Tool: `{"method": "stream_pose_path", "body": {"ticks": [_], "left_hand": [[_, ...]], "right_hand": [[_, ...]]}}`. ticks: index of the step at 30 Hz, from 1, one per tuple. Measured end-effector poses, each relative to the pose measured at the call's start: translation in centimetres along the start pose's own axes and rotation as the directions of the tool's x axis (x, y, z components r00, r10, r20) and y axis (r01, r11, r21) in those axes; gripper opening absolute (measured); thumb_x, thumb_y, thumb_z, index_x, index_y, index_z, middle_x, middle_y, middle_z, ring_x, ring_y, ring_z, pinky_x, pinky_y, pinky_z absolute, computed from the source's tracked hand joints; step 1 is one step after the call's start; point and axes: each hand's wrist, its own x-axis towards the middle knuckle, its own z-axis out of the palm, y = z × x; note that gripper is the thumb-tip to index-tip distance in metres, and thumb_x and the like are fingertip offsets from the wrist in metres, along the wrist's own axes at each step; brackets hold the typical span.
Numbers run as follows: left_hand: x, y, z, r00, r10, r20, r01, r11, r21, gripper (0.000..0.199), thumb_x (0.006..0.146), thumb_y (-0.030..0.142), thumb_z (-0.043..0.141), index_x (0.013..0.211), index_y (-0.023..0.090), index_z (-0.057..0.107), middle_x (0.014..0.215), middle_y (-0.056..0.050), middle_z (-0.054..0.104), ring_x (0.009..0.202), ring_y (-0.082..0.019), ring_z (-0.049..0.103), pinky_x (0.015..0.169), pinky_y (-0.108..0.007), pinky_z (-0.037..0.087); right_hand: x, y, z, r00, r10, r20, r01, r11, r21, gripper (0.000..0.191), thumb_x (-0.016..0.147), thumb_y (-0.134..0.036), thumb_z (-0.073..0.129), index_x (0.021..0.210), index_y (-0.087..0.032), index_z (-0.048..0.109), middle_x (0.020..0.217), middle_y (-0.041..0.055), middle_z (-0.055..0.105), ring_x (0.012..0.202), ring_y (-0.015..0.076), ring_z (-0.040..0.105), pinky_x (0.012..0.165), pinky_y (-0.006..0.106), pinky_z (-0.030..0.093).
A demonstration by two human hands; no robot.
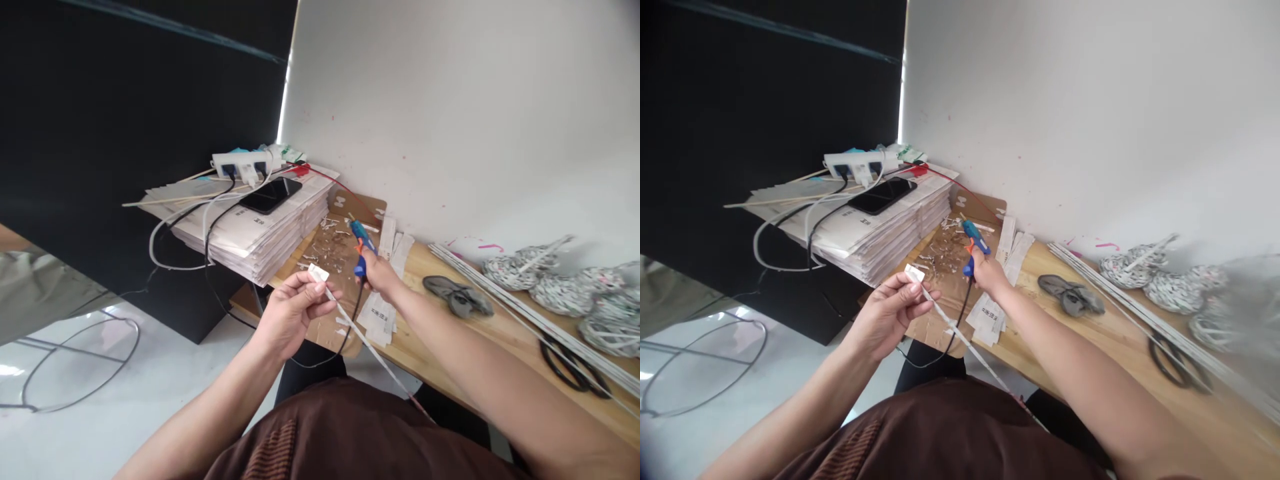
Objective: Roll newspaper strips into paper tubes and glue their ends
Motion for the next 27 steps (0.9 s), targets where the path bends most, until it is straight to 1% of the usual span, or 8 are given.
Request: {"method": "stream_pose_path", "body": {"ticks": [2,4,11,16,19,22,25,27], "left_hand": [[0.1,0.0,-0.3,1.0,-0.005,-0.016,0.005,1.0,-0.002,0.022,0.072,0.019,0.078,0.083,0.014,0.06,0.081,-0.005,0.072,0.088,-0.025,0.072,0.07,-0.025,0.06],[0.2,-0.1,-0.6,1.0,-0.009,-0.02,0.009,1.0,-0.012,0.021,0.072,0.019,0.078,0.083,0.014,0.061,0.081,-0.005,0.071,0.089,-0.025,0.072,0.071,-0.025,0.06],[0.4,-0.5,-1.1,0.999,-0.051,-0.017,0.051,0.999,-0.012,0.02,0.072,0.02,0.077,0.083,0.014,0.062,0.083,-0.005,0.071,0.09,-0.023,0.072,0.072,-0.024,0.06],[0.3,-0.7,-0.8,0.998,-0.067,-0.01,0.067,0.998,0.008,0.021,0.072,0.021,0.078,0.084,0.014,0.062,0.083,-0.004,0.071,0.089,-0.023,0.072,0.072,-0.025,0.06],[0.4,-0.6,-0.8,0.998,-0.064,-0.011,0.065,0.998,0.009,0.021,0.072,0.02,0.078,0.084,0.014,0.062,0.085,-0.005,0.071,0.089,-0.023,0.072,0.072,-0.026,0.06],[0.7,-0.6,-0.8,0.998,-0.049,-0.033,0.049,0.999,0.005,0.021,0.072,0.02,0.077,0.087,0.015,0.063,0.087,-0.006,0.072,0.087,-0.022,0.072,0.071,-0.025,0.06],[1.1,-0.7,-0.5,0.998,-0.034,-0.045,0.034,0.999,-0.002,0.021,0.071,0.019,0.077,0.087,0.014,0.065,0.087,-0.006,0.072,0.085,-0.019,0.072,0.069,-0.022,0.06],[1.3,-0.9,0.0,0.999,-0.031,-0.032,0.031,0.999,-0.012,0.019,0.071,0.019,0.077,0.086,0.013,0.065,0.087,-0.006,0.072,0.087,-0.018,0.071,0.068,-0.019,0.059]], "right_hand": [[1.8,0.1,0.4,0.999,-0.037,-0.013,0.03,0.933,-0.358,0.073,0.095,-0.058,0.01,0.075,-0.015,0.065,0.064,0.0126,0.066,0.067,0.0222,0.065,0.065,0.031,0.047],[3.2,-0.1,0.6,0.999,-0.041,-0.024,0.026,0.895,-0.446,0.073,0.095,-0.055,0.012,0.079,-0.013,0.07,0.071,0.0161,0.069,0.083,0.0264,0.067,0.074,0.032,0.046],[5.1,-0.6,1.9,0.998,-0.032,-0.061,-0.008,0.823,-0.568,0.064,0.094,-0.054,0.025,0.107,-0.008,0.068,0.113,0.0238,0.066,0.106,0.0327,0.062,0.083,0.037,0.045],[5.1,-1.3,1.9,0.998,-0.035,-0.059,-0.008,0.794,-0.608,0.069,0.091,-0.061,0.027,0.103,-0.008,0.07,0.113,0.025,0.066,0.107,0.0371,0.061,0.083,0.041,0.045],[3.0,-1.6,1.1,0.997,-0.066,-0.035,0.032,0.795,-0.606,0.076,0.088,-0.07,0.024,0.096,-0.01,0.07,0.107,0.0233,0.068,0.105,0.0359,0.062,0.083,0.04,0.046],[-1.7,-0.9,0.4,0.97,-0.182,0.16,0.232,0.892,-0.388,0.072,0.087,-0.073,0.026,0.082,-0.014,0.067,0.086,0.0165,0.071,0.088,0.0279,0.067,0.077,0.035,0.048],[-7.3,0.4,0.2,0.853,-0.18,0.49,0.112,0.98,0.165,0.058,0.087,-0.07,0.036,0.099,-0.018,0.059,0.087,0.0086,0.069,0.07,0.0178,0.066,0.063,0.03,0.05],[-10.1,1.1,0.1,0.889,-0.24,0.39,0.117,0.943,0.312,0.044,0.082,-0.059,0.058,0.102,-0.02,0.053,0.088,0.0042,0.066,0.063,0.0119,0.061,0.058,0.026,0.049]]}}
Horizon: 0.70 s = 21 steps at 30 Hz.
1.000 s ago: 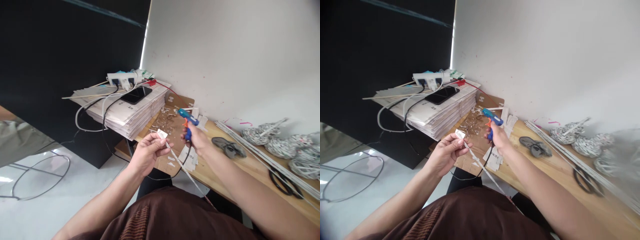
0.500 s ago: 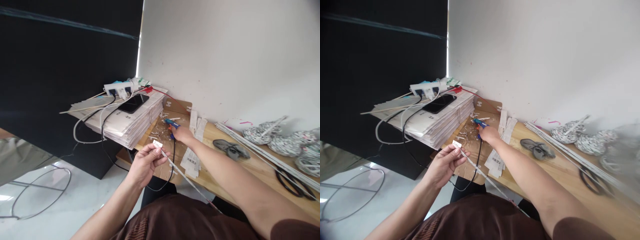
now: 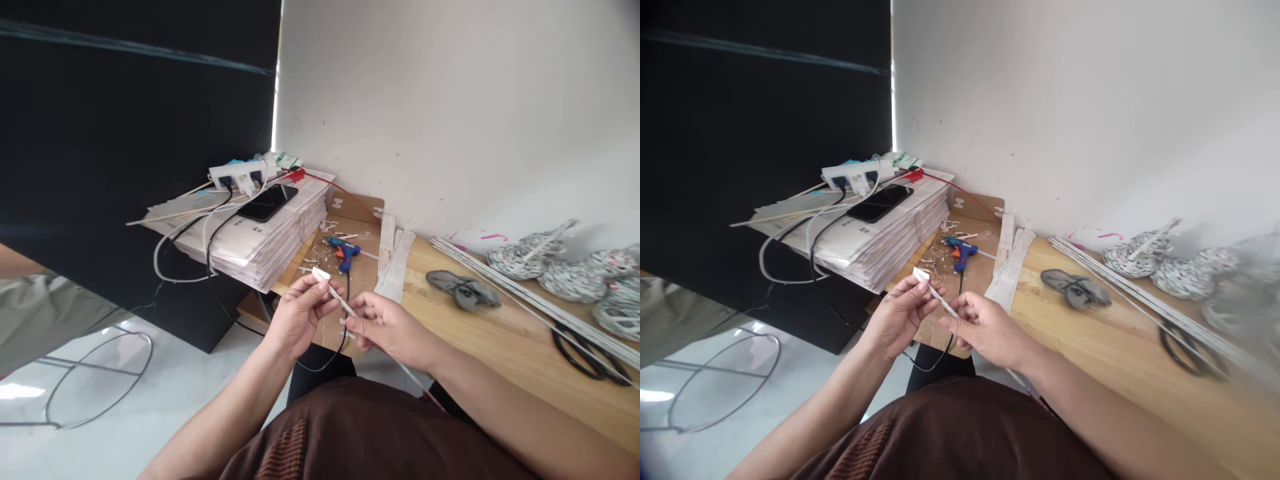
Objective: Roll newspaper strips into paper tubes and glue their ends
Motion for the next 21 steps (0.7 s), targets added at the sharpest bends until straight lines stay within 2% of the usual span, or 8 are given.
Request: {"method": "stream_pose_path", "body": {"ticks": [3,5,9,13,18,20,21], "left_hand": [[0.0,-0.4,1.0,1.0,0.002,0.031,-0.002,1.0,-0.019,0.015,0.072,0.016,0.076,0.081,0.012,0.065,0.085,-0.005,0.071,0.081,-0.013,0.07,0.068,-0.015,0.057],[-0.2,-0.6,1.7,0.999,-0.003,0.05,0.004,0.999,-0.034,0.013,0.072,0.015,0.076,0.079,0.012,0.065,0.084,-0.005,0.071,0.074,-0.009,0.068,0.069,-0.014,0.056],[-0.5,-0.7,2.5,0.996,-0.061,0.061,0.063,0.997,-0.032,0.016,0.069,0.013,0.077,0.079,0.012,0.065,0.082,-0.004,0.07,0.07,-0.008,0.067,0.069,-0.015,0.057],[-0.8,-0.9,3.0,0.992,-0.088,0.088,0.087,0.996,0.009,0.019,0.066,0.014,0.08,0.077,0.013,0.065,0.078,-0.002,0.068,0.07,-0.009,0.066,0.067,-0.016,0.057],[-1.1,-1.4,3.9,0.99,-0.097,0.101,0.094,0.995,0.037,0.02,0.064,0.015,0.082,0.071,0.013,0.063,0.07,0.002,0.063,0.065,-0.008,0.064,0.062,-0.015,0.057],[-1.1,-1.6,4.2,0.99,-0.104,0.092,0.1,0.994,0.04,0.019,0.064,0.016,0.082,0.073,0.013,0.065,0.071,0.001,0.064,0.065,-0.008,0.064,0.062,-0.014,0.057],[-1.1,-1.8,4.4,0.991,-0.103,0.087,0.1,0.994,0.04,0.019,0.064,0.016,0.082,0.073,0.013,0.065,0.073,0.0,0.065,0.065,-0.007,0.064,0.062,-0.014,0.057]], "right_hand": [[-2.3,0.2,0.5,0.972,-0.096,-0.214,0.068,0.988,-0.135,0.029,0.086,-0.048,0.059,0.088,-0.02,0.052,0.076,-0.0004,0.062,0.06,0.01,0.056,0.054,0.022,0.043],[-3.0,0.0,0.3,0.959,-0.134,-0.251,0.083,0.976,-0.203,0.026,0.09,-0.044,0.054,0.082,-0.019,0.053,0.073,-0.001,0.061,0.061,0.0096,0.055,0.055,0.021,0.042],[-4.0,-0.3,-0.6,0.979,-0.069,-0.192,0.046,0.991,-0.123,0.03,0.092,-0.046,0.048,0.083,-0.018,0.055,0.07,-0.0012,0.061,0.048,0.0058,0.044,0.045,0.019,0.034],[-4.9,0.0,-1.4,0.998,0.043,-0.048,-0.039,0.997,0.068,0.039,0.091,-0.053,0.046,0.089,-0.016,0.058,0.064,-0.0028,0.055,0.04,0.0033,0.036,0.038,0.017,0.027],[-5.7,0.5,-2.3,0.982,0.134,0.136,-0.169,0.939,0.299,0.041,0.088,-0.056,0.049,0.086,-0.016,0.056,0.058,-0.0054,0.048,0.036,0.0026,0.028,0.034,0.016,0.021],[-6.1,0.7,-2.4,0.982,0.126,0.143,-0.165,0.939,0.303,0.041,0.088,-0.057,0.049,0.087,-0.017,0.055,0.058,-0.0056,0.048,0.036,0.003,0.029,0.034,0.017,0.022],[-6.3,0.7,-2.5,0.989,0.107,0.105,-0.131,0.956,0.263,0.041,0.088,-0.057,0.049,0.088,-0.017,0.055,0.06,-0.0052,0.049,0.037,0.0035,0.032,0.035,0.017,0.024]]}}
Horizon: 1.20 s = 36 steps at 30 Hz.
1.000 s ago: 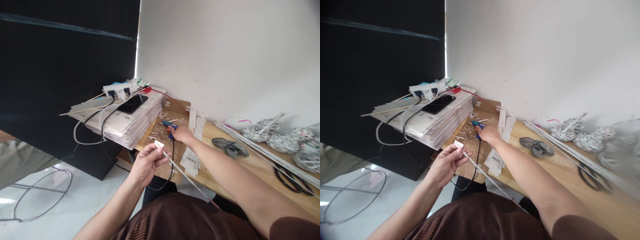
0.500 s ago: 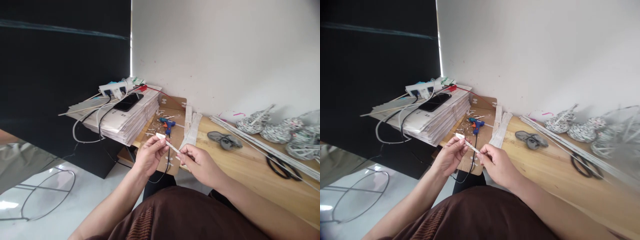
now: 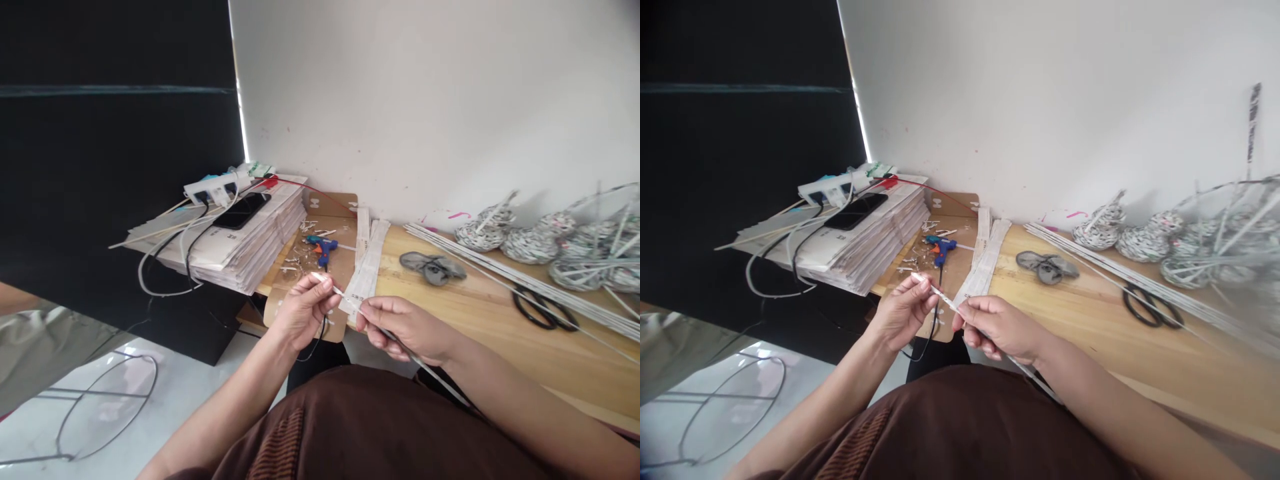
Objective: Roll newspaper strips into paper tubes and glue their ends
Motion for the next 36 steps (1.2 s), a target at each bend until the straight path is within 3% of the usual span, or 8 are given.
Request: {"method": "stream_pose_path", "body": {"ticks": [4,7,15,20,24,28,33,36], "left_hand": [[0.0,-0.5,0.6,1.0,0.003,0.003,-0.003,1.0,-0.003,0.018,0.063,0.015,0.082,0.072,0.012,0.067,0.075,-0.001,0.067,0.065,-0.007,0.065,0.063,-0.014,0.057],[-0.1,-0.8,1.1,1.0,-0.003,0.017,0.003,1.0,-0.007,0.018,0.062,0.014,0.083,0.073,0.012,0.069,0.075,0.0,0.068,0.064,-0.007,0.065,0.063,-0.014,0.057],[-0.4,-1.3,1.6,0.993,-0.025,0.115,0.024,1.0,0.011,0.017,0.064,0.016,0.082,0.076,0.013,0.071,0.076,-0.001,0.069,0.067,-0.008,0.065,0.062,-0.013,0.055],[-0.5,-1.9,1.8,0.977,-0.098,0.187,0.093,0.995,0.035,0.018,0.065,0.021,0.083,0.077,0.013,0.072,0.073,-0.003,0.069,0.062,-0.008,0.063,0.051,-0.014,0.051],[-0.3,-2.3,1.8,0.989,-0.049,0.141,0.041,0.998,0.056,0.02,0.068,0.025,0.081,0.081,0.012,0.073,0.075,-0.003,0.069,0.063,-0.008,0.063,0.06,-0.016,0.055],[-0.2,-2.5,2.0,0.993,0.01,0.118,-0.017,0.998,0.063,0.018,0.073,0.026,0.077,0.083,0.011,0.072,0.079,-0.004,0.069,0.068,-0.008,0.064,0.062,-0.016,0.055],[-0.4,-2.7,2.5,0.985,-0.043,0.166,0.04,0.999,0.021,0.02,0.077,0.028,0.073,0.089,0.012,0.07,0.085,-0.006,0.07,0.079,-0.013,0.068,0.062,-0.016,0.056],[-0.5,-2.9,2.7,0.983,-0.046,0.177,0.043,0.999,0.016,0.021,0.079,0.029,0.072,0.093,0.013,0.07,0.082,-0.004,0.069,0.079,-0.013,0.069,0.065,-0.018,0.057]], "right_hand": [[-0.8,0.1,0.3,0.93,-0.277,-0.244,0.168,0.906,-0.389,0.033,0.087,-0.05,0.055,0.079,-0.018,0.055,0.063,-0.0035,0.052,0.049,0.0068,0.046,0.046,0.019,0.035],[-1.4,0.1,0.5,0.894,-0.341,-0.29,0.159,0.848,-0.506,0.033,0.092,-0.045,0.048,0.078,-0.018,0.061,0.062,-0.0017,0.054,0.053,0.0085,0.048,0.05,0.02,0.036],[-2.1,0.7,-0.8,0.995,-0.079,-0.058,0.075,0.995,-0.073,0.044,0.092,-0.054,0.045,0.082,-0.015,0.061,0.053,-0.0046,0.048,0.038,0.005,0.037,0.038,0.018,0.029],[-2.0,1.3,-1.6,0.989,0.0,0.147,-0.025,0.985,0.17,0.043,0.09,-0.055,0.047,0.079,-0.014,0.059,0.044,-0.007,0.04,0.033,0.0056,0.031,0.032,0.018,0.025],[-2.4,1.4,-1.1,0.991,-0.111,-0.068,0.103,0.987,-0.121,0.043,0.089,-0.058,0.049,0.088,-0.016,0.06,0.057,-0.0034,0.051,0.041,0.006,0.041,0.04,0.019,0.032],[-2.8,1.6,-0.6,0.903,-0.351,-0.249,0.222,0.875,-0.431,0.037,0.091,-0.051,0.05,0.082,-0.017,0.06,0.063,-0.0017,0.054,0.053,0.0065,0.045,0.048,0.018,0.033],[-2.4,2.2,-0.8,0.995,-0.085,-0.052,0.088,0.995,0.043,0.043,0.092,-0.057,0.041,0.088,-0.017,0.056,0.05,-0.0072,0.04,0.036,0.0052,0.029,0.034,0.018,0.023],[-2.2,2.5,-0.9,0.992,-0.1,-0.082,0.103,0.994,0.04,0.043,0.09,-0.058,0.045,0.087,-0.016,0.056,0.051,-0.0067,0.043,0.036,0.0044,0.032,0.035,0.017,0.025]]}}
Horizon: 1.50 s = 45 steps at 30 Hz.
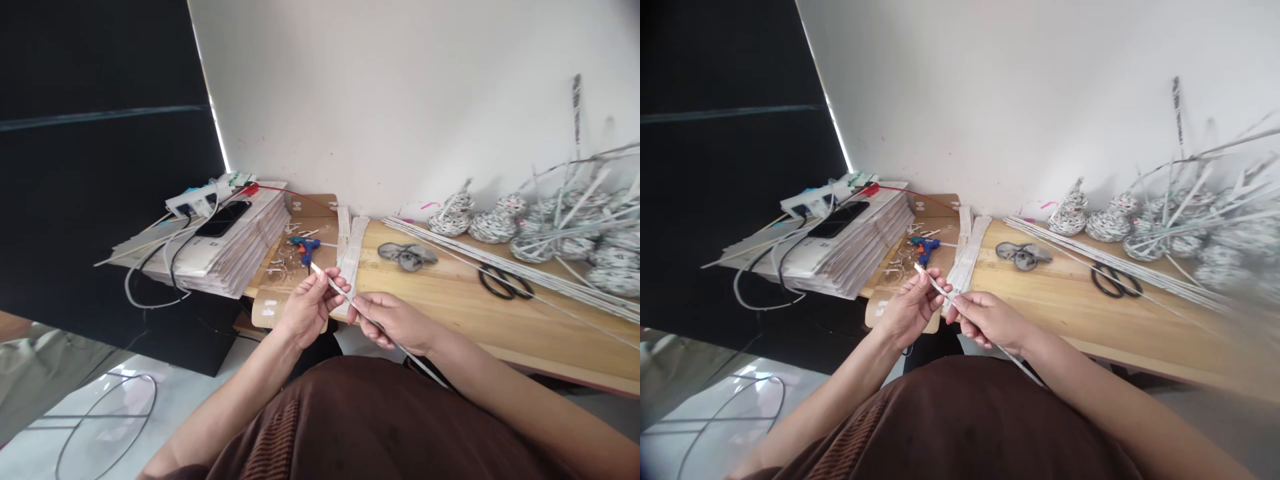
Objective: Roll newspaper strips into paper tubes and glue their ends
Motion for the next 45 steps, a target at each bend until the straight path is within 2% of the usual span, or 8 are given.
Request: {"method": "stream_pose_path", "body": {"ticks": [3,7,15,19,25,32,40,45], "left_hand": [[0.0,-0.1,0.1,0.999,0.03,0.017,-0.03,1.0,0.002,0.023,0.08,0.029,0.071,0.095,0.012,0.07,0.081,-0.004,0.068,0.081,-0.014,0.069,0.068,-0.017,0.056],[-0.1,0.0,-0.2,1.0,0.019,0.017,-0.019,1.0,0.012,0.032,0.075,0.027,0.076,0.104,0.014,0.069,0.092,-0.006,0.07,0.087,-0.016,0.069,0.072,-0.019,0.056],[0.1,0.4,-1.4,0.979,0.105,-0.177,-0.097,0.994,0.056,0.023,0.071,0.024,0.079,0.088,0.012,0.07,0.076,-0.002,0.065,0.069,-0.008,0.064,0.058,-0.014,0.05],[0.2,0.6,-0.9,0.992,0.099,-0.077,-0.093,0.992,0.085,0.031,0.071,0.03,0.079,0.095,0.012,0.071,0.075,-0.002,0.065,0.068,-0.008,0.062,0.062,-0.017,0.052],[0.3,0.4,-0.2,0.998,0.022,-0.061,-0.019,0.998,0.054,0.027,0.058,0.025,0.087,0.076,0.013,0.071,0.069,0.002,0.062,0.058,-0.005,0.058,0.055,-0.015,0.049],[0.5,-0.3,0.1,0.995,0.007,-0.101,0.003,0.995,0.098,0.023,0.056,0.02,0.087,0.066,0.012,0.067,0.075,0.001,0.065,0.059,-0.005,0.059,0.054,-0.015,0.049],[0.7,-0.5,0.5,0.999,-0.042,-0.02,0.044,0.986,0.158,0.024,0.062,0.017,0.084,0.082,0.01,0.073,0.071,-0.003,0.067,0.061,-0.007,0.061,0.058,-0.015,0.05],[1.1,-0.8,0.1,0.998,-0.033,-0.047,0.04,0.984,0.173,0.032,0.064,0.018,0.083,0.094,0.012,0.072,0.07,-0.001,0.066,0.061,-0.007,0.061,0.058,-0.015,0.05]], "right_hand": [[-0.1,0.1,0.2,0.997,-0.056,-0.062,0.049,0.993,-0.108,0.044,0.091,-0.057,0.045,0.089,-0.015,0.058,0.053,-0.0049,0.048,0.039,0.0037,0.036,0.038,0.015,0.028],[-0.6,0.0,0.3,0.994,-0.077,-0.072,0.076,0.997,-0.016,0.043,0.092,-0.056,0.044,0.088,-0.016,0.058,0.051,-0.0064,0.044,0.038,0.0037,0.033,0.036,0.015,0.027],[-1.3,0.0,0.2,0.984,-0.129,-0.124,0.113,0.985,-0.131,0.043,0.092,-0.055,0.044,0.088,-0.015,0.059,0.053,-0.0055,0.046,0.041,0.0036,0.035,0.04,0.015,0.027],[-1.3,0.3,0.2,0.986,-0.123,-0.11,0.106,0.983,-0.149,0.044,0.093,-0.055,0.043,0.088,-0.015,0.059,0.052,-0.0053,0.047,0.041,0.0036,0.036,0.041,0.015,0.028],[-1.8,0.6,-0.4,0.996,0.031,0.086,-0.043,0.99,0.136,0.043,0.091,-0.055,0.044,0.082,-0.015,0.056,0.047,-0.0073,0.042,0.032,0.0044,0.03,0.033,0.017,0.024],[-3.0,0.3,-0.5,0.993,-0.062,-0.096,0.044,0.984,-0.175,0.042,0.09,-0.056,0.048,0.089,-0.015,0.059,0.058,-0.0041,0.052,0.041,0.004,0.041,0.039,0.015,0.033],[-3.2,1.0,-1.6,0.998,-0.008,-0.055,0.016,0.988,0.154,0.039,0.089,-0.053,0.05,0.084,-0.015,0.057,0.049,-0.0066,0.045,0.034,0.0044,0.034,0.034,0.016,0.027],[-3.6,0.8,-1.8,0.993,-0.021,-0.119,0.029,0.997,0.065,0.042,0.089,-0.055,0.051,0.084,-0.014,0.059,0.051,-0.0057,0.048,0.037,0.0041,0.035,0.036,0.016,0.028]]}}
